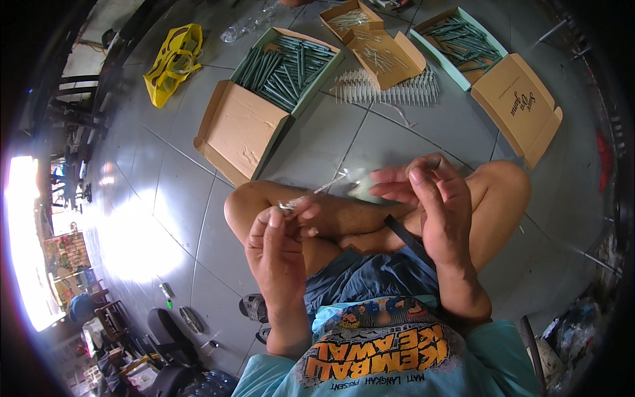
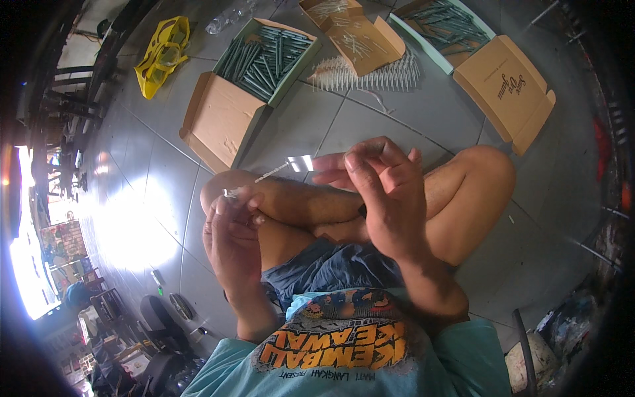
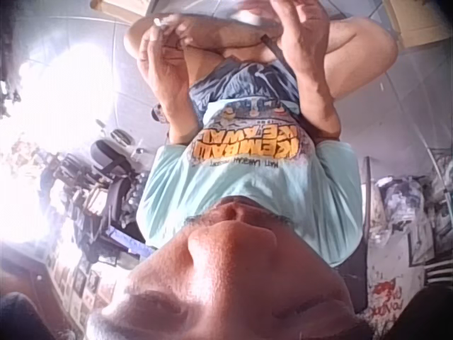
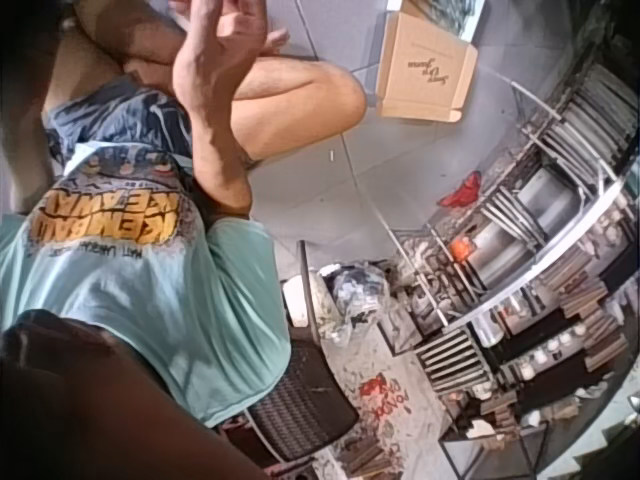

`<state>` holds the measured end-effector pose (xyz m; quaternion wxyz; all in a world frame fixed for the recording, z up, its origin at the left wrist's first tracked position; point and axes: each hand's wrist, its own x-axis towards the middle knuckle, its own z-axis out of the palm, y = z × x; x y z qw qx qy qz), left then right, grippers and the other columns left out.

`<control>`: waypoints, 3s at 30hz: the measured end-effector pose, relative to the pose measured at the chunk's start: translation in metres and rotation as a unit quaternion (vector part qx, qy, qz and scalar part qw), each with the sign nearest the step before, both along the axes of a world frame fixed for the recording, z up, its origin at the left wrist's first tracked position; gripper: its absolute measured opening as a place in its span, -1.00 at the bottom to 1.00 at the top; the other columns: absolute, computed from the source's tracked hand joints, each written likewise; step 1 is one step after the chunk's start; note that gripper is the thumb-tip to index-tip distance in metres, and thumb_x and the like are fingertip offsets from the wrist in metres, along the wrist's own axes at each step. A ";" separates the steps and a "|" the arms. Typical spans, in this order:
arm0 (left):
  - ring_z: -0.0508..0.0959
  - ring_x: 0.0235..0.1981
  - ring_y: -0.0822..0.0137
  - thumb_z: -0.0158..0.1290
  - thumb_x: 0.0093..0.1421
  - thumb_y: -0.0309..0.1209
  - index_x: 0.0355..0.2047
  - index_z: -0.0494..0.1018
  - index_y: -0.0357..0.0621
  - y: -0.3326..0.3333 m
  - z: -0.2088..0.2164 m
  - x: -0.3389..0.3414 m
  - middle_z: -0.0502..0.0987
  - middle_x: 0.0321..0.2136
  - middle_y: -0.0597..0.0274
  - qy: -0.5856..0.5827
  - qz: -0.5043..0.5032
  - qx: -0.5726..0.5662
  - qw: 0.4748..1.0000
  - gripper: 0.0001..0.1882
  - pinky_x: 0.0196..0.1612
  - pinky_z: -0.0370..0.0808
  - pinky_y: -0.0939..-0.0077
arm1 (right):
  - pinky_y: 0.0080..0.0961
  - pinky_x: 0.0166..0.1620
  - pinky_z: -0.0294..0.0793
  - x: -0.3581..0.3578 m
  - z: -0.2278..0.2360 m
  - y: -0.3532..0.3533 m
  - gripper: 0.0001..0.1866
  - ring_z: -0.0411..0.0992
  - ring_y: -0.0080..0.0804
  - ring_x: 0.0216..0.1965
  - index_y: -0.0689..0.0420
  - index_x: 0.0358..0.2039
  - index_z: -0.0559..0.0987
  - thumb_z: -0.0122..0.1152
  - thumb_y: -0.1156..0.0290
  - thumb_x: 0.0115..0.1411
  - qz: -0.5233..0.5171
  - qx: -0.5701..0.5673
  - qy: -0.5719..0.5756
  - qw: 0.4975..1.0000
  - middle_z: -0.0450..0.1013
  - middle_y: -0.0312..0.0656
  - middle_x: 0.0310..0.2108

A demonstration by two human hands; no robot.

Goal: The person assembles small white plastic components by joining multiple pieces by hand and then inserting a metal rod into a green plastic tube.

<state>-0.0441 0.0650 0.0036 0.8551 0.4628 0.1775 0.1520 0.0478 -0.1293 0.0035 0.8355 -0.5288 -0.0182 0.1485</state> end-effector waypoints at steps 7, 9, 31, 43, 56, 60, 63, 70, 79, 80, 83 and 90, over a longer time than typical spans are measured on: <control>0.43 0.17 -0.12 -0.27 0.47 -0.38 -0.01 0.29 -0.21 -0.017 0.003 0.007 0.45 0.05 -0.35 -0.041 -0.034 0.007 0.999 -0.77 0.08 0.49 0.28 | -0.39 -0.06 0.58 -0.004 -0.002 0.007 -0.73 0.59 -0.15 -0.14 0.16 -0.15 0.29 -0.26 0.21 0.46 0.006 0.011 0.003 1.000 0.56 0.09 -0.17; 0.41 0.19 -0.15 -0.34 0.48 -0.35 0.01 0.26 -0.21 -0.018 0.003 0.008 0.40 0.09 -0.40 -0.045 -0.047 0.011 0.998 -0.74 0.10 0.47 0.25 | -0.31 -0.02 0.59 -0.004 0.000 0.007 -0.75 0.58 -0.04 -0.13 0.12 -0.20 0.23 -0.33 0.21 0.46 0.009 0.003 0.005 1.000 0.52 0.23 -0.15; 0.31 0.27 -0.10 -0.42 0.48 -0.31 0.03 0.18 -0.16 -0.041 0.017 0.006 0.32 0.15 -0.45 -0.001 -0.078 0.103 0.992 -0.73 0.23 0.31 0.07 | -0.52 0.10 0.34 -0.016 0.006 0.011 -0.64 0.49 -0.46 -0.15 0.29 -0.10 0.37 -0.40 0.31 0.46 0.031 -0.093 -0.130 0.987 0.56 -0.07 -0.05; 0.48 0.11 0.05 -0.34 0.47 -0.34 -0.09 0.17 -0.21 -0.042 0.019 0.005 0.41 0.10 -0.35 0.042 -0.068 0.116 0.990 -0.80 0.22 0.30 0.17 | 0.00 0.39 -0.53 -0.020 0.006 0.012 -0.81 0.50 -0.41 -0.10 0.26 -0.21 0.24 -0.34 0.42 0.44 0.020 -0.267 -0.317 0.910 0.58 0.04 -0.16; 0.40 0.19 -0.07 -0.36 0.47 -0.38 0.00 0.19 -0.31 -0.009 -0.002 0.002 0.39 0.09 -0.44 -0.023 -0.153 -0.052 0.987 -0.74 0.25 0.29 0.15 | -0.14 0.33 -0.05 -0.015 0.006 0.002 -0.75 0.54 -0.38 -0.12 0.21 -0.26 0.22 -0.46 0.35 0.45 0.053 -0.211 -0.257 0.942 0.59 0.09 -0.19; 0.40 0.18 -0.17 -0.41 0.48 -0.34 0.09 0.19 -0.29 -0.004 0.001 0.004 0.33 0.12 -0.51 -0.039 -0.170 -0.112 0.978 -0.66 0.21 0.31 0.04 | -0.45 -0.11 0.56 -0.006 -0.005 -0.004 -0.72 0.55 -0.17 -0.07 0.15 -0.27 0.14 -0.54 0.25 0.45 0.096 -0.157 -0.211 0.960 0.56 0.24 -0.20; 0.38 0.20 -0.19 -0.41 0.47 -0.34 0.11 0.20 -0.25 0.000 0.000 0.004 0.27 0.16 -0.52 -0.067 -0.207 -0.142 0.966 -0.66 0.20 0.31 0.02 | -0.46 -0.15 0.60 -0.009 0.002 -0.004 -0.71 0.53 -0.09 -0.01 0.09 -0.28 0.12 -0.55 0.19 0.46 0.103 -0.090 -0.106 0.985 0.53 0.29 -0.14; 0.31 0.25 -0.22 -0.40 0.47 -0.33 0.15 0.22 -0.22 -0.006 -0.001 0.005 0.19 0.22 -0.52 -0.059 -0.196 -0.151 0.967 -0.63 0.20 0.31 0.00 | -0.42 -0.16 0.61 -0.007 0.010 0.000 -0.69 0.53 -0.03 0.00 0.00 -0.28 0.14 -0.49 0.08 0.46 0.095 0.005 0.021 0.995 0.49 0.33 -0.07; 0.21 0.30 -0.26 -0.41 0.46 -0.35 0.17 0.24 -0.20 0.005 -0.006 0.005 0.22 0.19 -0.54 -0.083 -0.213 -0.157 0.961 -0.61 0.24 0.25 -0.05 | -0.48 -0.21 0.59 -0.005 0.009 -0.004 -0.72 0.54 -0.03 -0.01 -0.02 -0.29 0.16 -0.45 0.10 0.46 0.075 0.031 0.058 0.995 0.49 0.33 -0.06; 0.21 0.30 -0.26 -0.41 0.46 -0.35 0.18 0.24 -0.20 0.005 -0.005 0.005 0.23 0.19 -0.54 -0.082 -0.212 -0.154 0.962 -0.61 0.25 0.25 -0.06 | -0.49 -0.21 0.59 -0.005 0.010 -0.005 -0.72 0.54 -0.03 -0.01 -0.02 -0.29 0.16 -0.45 0.10 0.46 0.073 0.027 0.061 0.995 0.49 0.33 -0.06; 0.26 0.27 -0.30 -0.43 0.46 -0.35 0.20 0.24 -0.19 0.009 -0.007 0.003 0.23 0.18 -0.56 -0.087 -0.210 -0.153 0.962 -0.59 0.25 0.24 -0.07 | -0.49 -0.24 0.64 -0.004 0.006 -0.010 -0.73 0.55 -0.14 -0.07 0.03 -0.21 0.16 -0.49 0.15 0.46 0.091 0.038 0.051 0.994 0.49 0.22 -0.01; 0.41 0.14 -0.33 -0.44 0.47 -0.33 0.22 0.23 -0.16 0.012 -0.002 0.001 0.24 0.16 -0.61 -0.069 -0.214 -0.151 0.963 -0.58 0.27 0.23 0.01 | -0.59 -0.25 0.61 -0.001 0.000 -0.013 -0.75 0.54 -0.19 -0.07 0.04 -0.22 0.19 -0.51 0.23 0.46 0.080 0.017 -0.019 0.996 0.52 0.21 -0.06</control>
